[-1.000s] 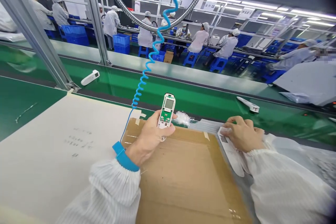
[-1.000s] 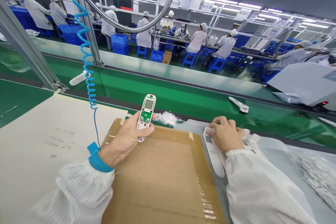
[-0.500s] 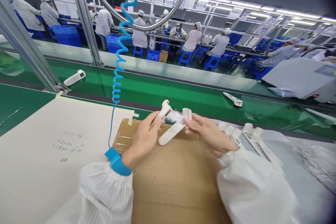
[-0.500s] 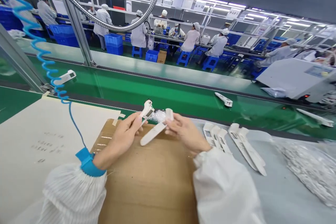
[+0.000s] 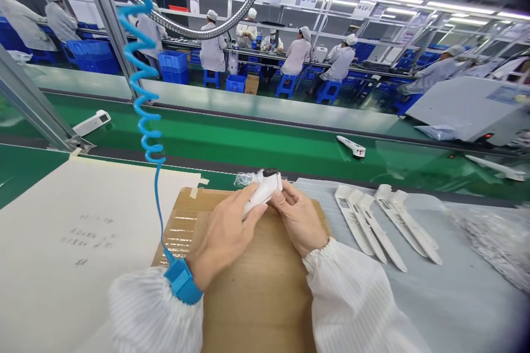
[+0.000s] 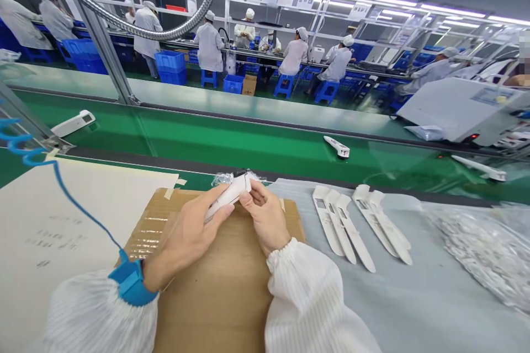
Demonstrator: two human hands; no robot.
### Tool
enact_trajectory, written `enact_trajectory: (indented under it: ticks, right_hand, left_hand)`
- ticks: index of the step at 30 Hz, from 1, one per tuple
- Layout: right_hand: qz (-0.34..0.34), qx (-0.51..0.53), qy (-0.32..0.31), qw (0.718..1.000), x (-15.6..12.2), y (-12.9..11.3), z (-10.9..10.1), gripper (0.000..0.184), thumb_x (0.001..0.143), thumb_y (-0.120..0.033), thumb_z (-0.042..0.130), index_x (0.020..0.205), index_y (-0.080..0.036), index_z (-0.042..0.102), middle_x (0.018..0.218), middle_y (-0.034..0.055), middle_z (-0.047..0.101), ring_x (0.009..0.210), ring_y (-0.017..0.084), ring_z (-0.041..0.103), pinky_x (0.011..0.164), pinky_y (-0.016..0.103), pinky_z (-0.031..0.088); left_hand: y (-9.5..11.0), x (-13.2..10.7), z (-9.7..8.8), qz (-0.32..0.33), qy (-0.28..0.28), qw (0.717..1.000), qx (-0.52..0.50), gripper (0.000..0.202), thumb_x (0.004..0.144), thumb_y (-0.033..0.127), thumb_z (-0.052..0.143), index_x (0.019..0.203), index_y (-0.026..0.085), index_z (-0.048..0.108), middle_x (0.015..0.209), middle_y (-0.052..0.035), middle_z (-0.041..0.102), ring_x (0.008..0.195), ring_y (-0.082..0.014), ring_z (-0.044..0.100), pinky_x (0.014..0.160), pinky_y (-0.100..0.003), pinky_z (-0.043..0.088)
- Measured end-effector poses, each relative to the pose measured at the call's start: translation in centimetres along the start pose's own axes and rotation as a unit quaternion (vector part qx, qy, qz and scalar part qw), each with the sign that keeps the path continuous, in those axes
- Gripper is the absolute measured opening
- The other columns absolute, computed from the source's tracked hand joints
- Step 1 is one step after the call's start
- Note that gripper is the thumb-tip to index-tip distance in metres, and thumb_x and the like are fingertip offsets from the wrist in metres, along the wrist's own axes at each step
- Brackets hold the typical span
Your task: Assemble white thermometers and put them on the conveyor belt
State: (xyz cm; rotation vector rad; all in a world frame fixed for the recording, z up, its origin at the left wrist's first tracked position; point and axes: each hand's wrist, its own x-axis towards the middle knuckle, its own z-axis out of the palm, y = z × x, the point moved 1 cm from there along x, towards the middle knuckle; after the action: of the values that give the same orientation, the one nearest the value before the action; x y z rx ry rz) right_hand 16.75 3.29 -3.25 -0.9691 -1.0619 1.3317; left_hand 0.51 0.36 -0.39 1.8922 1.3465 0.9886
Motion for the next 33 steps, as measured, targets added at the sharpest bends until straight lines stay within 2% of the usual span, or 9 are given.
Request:
enact_trajectory:
  ticks: [5, 7, 9, 12, 16, 20, 23, 27, 33]
  right_hand:
    - [0.029, 0.091, 0.027, 0.995, -0.4, -0.5, 1.3, 0.047, 0.073, -0.054, 0.078, 0.106, -0.022, 0.069, 0.107, 0.0045, 0.07, 0.105, 0.021, 0.062, 0.097, 0.036, 0.047]
    - [0.083, 0.19, 0.043, 0.977, -0.6, -1.0, 2.0, 0.051, 0.075, -0.069, 0.067, 0.091, -0.02, 0.068, 0.08, 0.0023, 0.069, 0.087, 0.02, 0.064, 0.084, 0.034, 0.051]
    - [0.157, 0.272, 0.076, 0.946, -0.7, -1.4, 2.4, 0.059, 0.077, -0.077, 0.055, 0.069, -0.019, 0.061, 0.05, -0.0018, 0.051, 0.062, 0.017, 0.057, 0.066, 0.033, 0.051]
    - [0.232, 0.317, 0.111, 0.913, -0.8, -1.8, 2.2, 0.063, 0.086, -0.073, 0.044, 0.053, -0.019, 0.048, 0.037, -0.0045, 0.031, 0.044, 0.013, 0.043, 0.051, 0.028, 0.042]
    - [0.211, 0.309, 0.007, 0.927, -0.9, -2.0, 1.7, 0.052, 0.092, -0.062, 0.046, 0.07, -0.018, 0.059, 0.055, -0.0008, 0.052, 0.06, 0.015, 0.055, 0.064, 0.029, 0.048]
    - [0.144, 0.272, -0.11, 0.945, -1.3, -1.7, 2.2, 0.034, 0.089, -0.052, 0.061, 0.099, -0.02, 0.065, 0.101, 0.0033, 0.066, 0.101, 0.019, 0.061, 0.092, 0.033, 0.047]
    - [0.141, 0.256, -0.103, 0.951, -1.8, -1.2, 3.2, 0.035, 0.086, -0.05, 0.065, 0.103, -0.019, 0.066, 0.108, 0.0064, 0.067, 0.11, 0.022, 0.059, 0.099, 0.037, 0.045]
    - [0.126, 0.272, -0.076, 0.951, -2.3, -1.0, 4.3, 0.036, 0.081, -0.049, 0.072, 0.101, -0.019, 0.068, 0.105, 0.0073, 0.068, 0.111, 0.024, 0.059, 0.102, 0.04, 0.044]
    - [0.132, 0.273, -0.056, 0.951, -2.2, -1.0, 4.4, 0.038, 0.079, -0.05, 0.074, 0.101, -0.02, 0.067, 0.104, 0.0057, 0.069, 0.113, 0.023, 0.058, 0.104, 0.039, 0.043]
  left_hand:
    - [-0.1, -0.3, 0.7, 0.011, -0.034, 0.994, 0.099, 0.044, 0.098, 0.037, 0.045, 0.141, 0.031, 0.042, 0.131, -0.0034, 0.06, 0.114, -0.0245, 0.059, 0.095, -0.037, 0.048]
    - [-0.1, -0.5, 1.0, 0.009, -0.09, 0.986, 0.143, 0.04, 0.097, 0.037, 0.045, 0.135, 0.025, 0.048, 0.12, -0.0075, 0.065, 0.103, -0.027, 0.064, 0.086, -0.038, 0.05]
    - [-0.1, -0.7, 1.3, 0.004, -0.157, 0.967, 0.2, 0.03, 0.097, 0.035, 0.044, 0.119, 0.021, 0.058, 0.103, -0.0091, 0.069, 0.087, -0.0287, 0.066, 0.074, -0.038, 0.05]
    - [0.0, -0.8, 1.2, 0.003, -0.197, 0.951, 0.239, 0.025, 0.095, 0.036, 0.045, 0.108, 0.022, 0.062, 0.092, -0.0081, 0.07, 0.079, -0.0298, 0.066, 0.066, -0.037, 0.047]
    - [-0.7, -0.1, 0.2, -0.042, -0.157, 0.97, 0.183, 0.035, 0.089, 0.054, 0.055, 0.111, 0.028, 0.063, 0.096, -0.0031, 0.072, 0.084, -0.0283, 0.067, 0.067, -0.035, 0.047]
    - [-0.9, 0.4, -0.7, -0.029, -0.009, 0.988, 0.151, 0.054, 0.082, 0.057, 0.065, 0.127, 0.031, 0.051, 0.116, 0.0002, 0.068, 0.106, -0.0263, 0.063, 0.082, -0.037, 0.05]
    - [-0.1, 0.0, -0.4, 0.044, 0.037, 0.986, 0.156, 0.051, 0.09, 0.05, 0.058, 0.135, 0.033, 0.043, 0.132, 0.0006, 0.06, 0.117, -0.0236, 0.057, 0.095, -0.04, 0.048]
    - [1.3, -0.6, 0.4, 0.128, 0.063, 0.973, 0.181, 0.036, 0.1, 0.039, 0.041, 0.132, 0.024, 0.049, 0.13, -0.0045, 0.061, 0.114, -0.0233, 0.059, 0.093, -0.04, 0.05]
    - [0.9, -0.6, 0.4, 0.126, 0.067, 0.979, 0.143, 0.034, 0.099, 0.037, 0.046, 0.13, 0.026, 0.05, 0.131, -0.0032, 0.06, 0.116, -0.0207, 0.058, 0.096, -0.036, 0.048]
